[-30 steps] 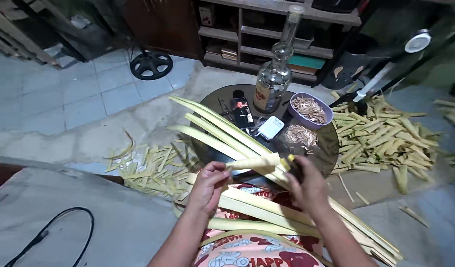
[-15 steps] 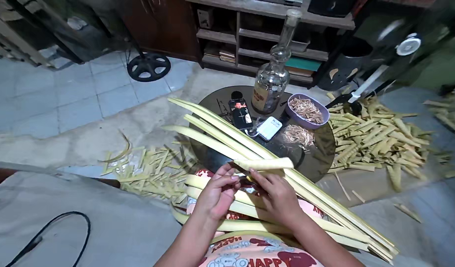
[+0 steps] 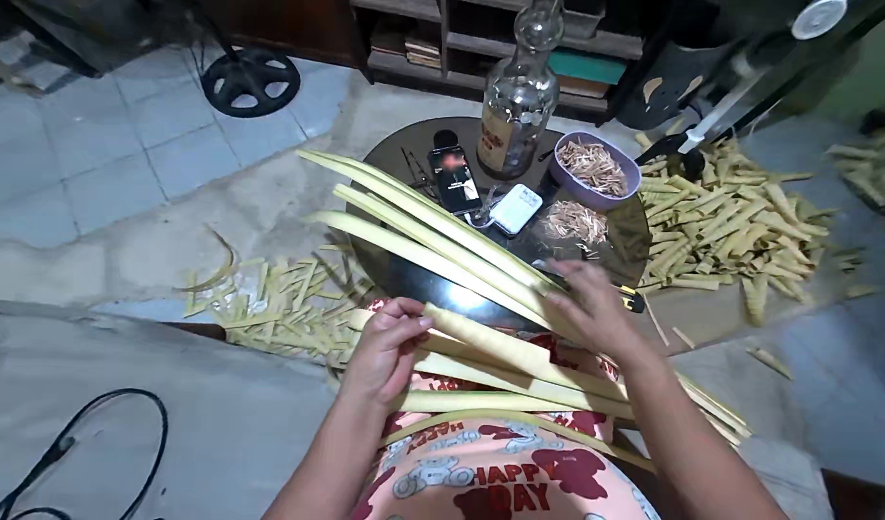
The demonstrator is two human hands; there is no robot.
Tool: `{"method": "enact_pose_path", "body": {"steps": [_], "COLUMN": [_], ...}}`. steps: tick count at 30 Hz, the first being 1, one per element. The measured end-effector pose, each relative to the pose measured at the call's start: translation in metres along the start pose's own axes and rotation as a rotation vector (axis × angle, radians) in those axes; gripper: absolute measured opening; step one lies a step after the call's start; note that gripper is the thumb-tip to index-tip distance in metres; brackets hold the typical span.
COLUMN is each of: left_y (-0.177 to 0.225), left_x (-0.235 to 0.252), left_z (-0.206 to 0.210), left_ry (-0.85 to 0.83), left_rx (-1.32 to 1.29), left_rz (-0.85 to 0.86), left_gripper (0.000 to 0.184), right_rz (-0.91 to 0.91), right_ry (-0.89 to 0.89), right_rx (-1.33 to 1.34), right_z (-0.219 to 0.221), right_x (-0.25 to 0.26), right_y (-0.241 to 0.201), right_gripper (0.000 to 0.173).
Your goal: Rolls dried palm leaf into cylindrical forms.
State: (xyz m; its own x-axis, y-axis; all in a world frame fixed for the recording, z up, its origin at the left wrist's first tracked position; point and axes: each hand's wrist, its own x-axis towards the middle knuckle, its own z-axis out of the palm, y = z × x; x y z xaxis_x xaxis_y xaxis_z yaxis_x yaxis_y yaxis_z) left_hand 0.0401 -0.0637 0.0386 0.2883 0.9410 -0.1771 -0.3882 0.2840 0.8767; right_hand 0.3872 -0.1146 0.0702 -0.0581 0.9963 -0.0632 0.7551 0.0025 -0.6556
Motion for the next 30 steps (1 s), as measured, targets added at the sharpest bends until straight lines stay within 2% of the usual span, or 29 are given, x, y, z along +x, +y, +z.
{"method": "enact_pose_path", "body": {"steps": [3,5,6,7,8,10,11,12,13,14,16,18,19,20,22,23,25,26,27,28,30], "left_y": [-0.005,-0.008,-0.011,-0.015,-0.017,-0.028,-0.038,-0.049,-0.06,-0.066,-0.068,-0.051,-0.039,-0.023,0.018,0.038,0.067,0.073,0.071,0.059,0.011], "left_x": [0.0,0.0,0.0,-0.003,-0.007,-0.015,-0.019,-0.022,-0.021,-0.019,-0.02,-0.019,-0.018,-0.016,-0.006,0.003,0.014,0.013,0.008,0.0,-0.014], "left_z": [0.014,0.008,0.0,-0.008,-0.015,-0.024,-0.027,-0.029,-0.031,-0.031,-0.024,-0.011,-0.007,-0.008,-0.032,-0.053,-0.084,-0.081,-0.063,-0.037,0.007], "left_ry": [-0.071,-0.131,-0.172,-0.213,-0.267,-0.405,-0.465,-0.507,-0.529,-0.536,-0.512,-0.444,-0.379,-0.3,-0.089,0.042,0.247,0.241,0.143,0.008,-0.242], "left_rx": [-0.015,0.208,0.432,0.701,0.986,1.447,1.589,1.676,1.73,1.757,1.764,1.741,1.724,1.714,1.727,1.761,1.871,1.887,1.862,1.805,1.683], "left_rz": [-0.034,0.011,0.063,0.13,0.199,0.346,0.415,0.479,0.539,0.587,0.66,0.711,0.736,0.738,0.698,0.664,0.581,0.555,0.572,0.615,0.713], "left_gripper": [0.01,0.016,0.018,0.018,0.019,0.019,0.019,0.016,0.012,0.009,0.012,0.015,0.015,0.017,0.021,0.02,0.014,0.014,0.018,0.025,0.022], "right_rz": [-0.082,-0.012,0.045,0.099,0.152,0.199,0.206,0.238,0.269,0.281,0.21,0.04,-0.042,-0.091,-0.092,-0.049,0.038,0.05,0.026,-0.029,-0.147], "right_ry": [-0.461,-0.695,-0.702,-0.592,-0.353,0.277,0.515,0.637,0.614,0.484,0.107,-0.226,-0.303,-0.352,-0.306,-0.253,-0.212,-0.233,-0.255,-0.282,-0.361], "right_rx": [0.446,0.632,0.688,0.74,0.828,1.215,1.355,1.337,1.186,0.979,0.642,0.298,0.162,0.063,-0.078,-0.136,-0.255,-0.302,-0.338,-0.357,-0.363], "right_z": [0.032,0.028,0.015,-0.005,-0.028,-0.067,-0.084,-0.093,-0.092,-0.08,-0.031,0.025,0.046,0.058,0.057,0.045,0.013,0.004,0.003,0.01,0.03], "right_x": [-0.017,-0.032,-0.038,-0.044,-0.047,-0.039,-0.035,-0.032,-0.031,-0.031,-0.034,-0.038,-0.041,-0.044,-0.044,-0.04,-0.033,-0.031,-0.032,-0.034,-0.035], "right_y": [-0.038,-0.032,-0.023,-0.01,0.004,0.035,0.045,0.044,0.034,0.019,-0.016,-0.044,-0.053,-0.058,-0.056,-0.055,-0.057,-0.061,-0.067,-0.074,-0.088], "right_gripper": [0.066,0.061,0.059,0.054,0.045,0.025,0.026,0.031,0.036,0.042,0.052,0.062,0.069,0.068,0.044,0.035,0.028,0.026,0.023,0.022,0.022]}}
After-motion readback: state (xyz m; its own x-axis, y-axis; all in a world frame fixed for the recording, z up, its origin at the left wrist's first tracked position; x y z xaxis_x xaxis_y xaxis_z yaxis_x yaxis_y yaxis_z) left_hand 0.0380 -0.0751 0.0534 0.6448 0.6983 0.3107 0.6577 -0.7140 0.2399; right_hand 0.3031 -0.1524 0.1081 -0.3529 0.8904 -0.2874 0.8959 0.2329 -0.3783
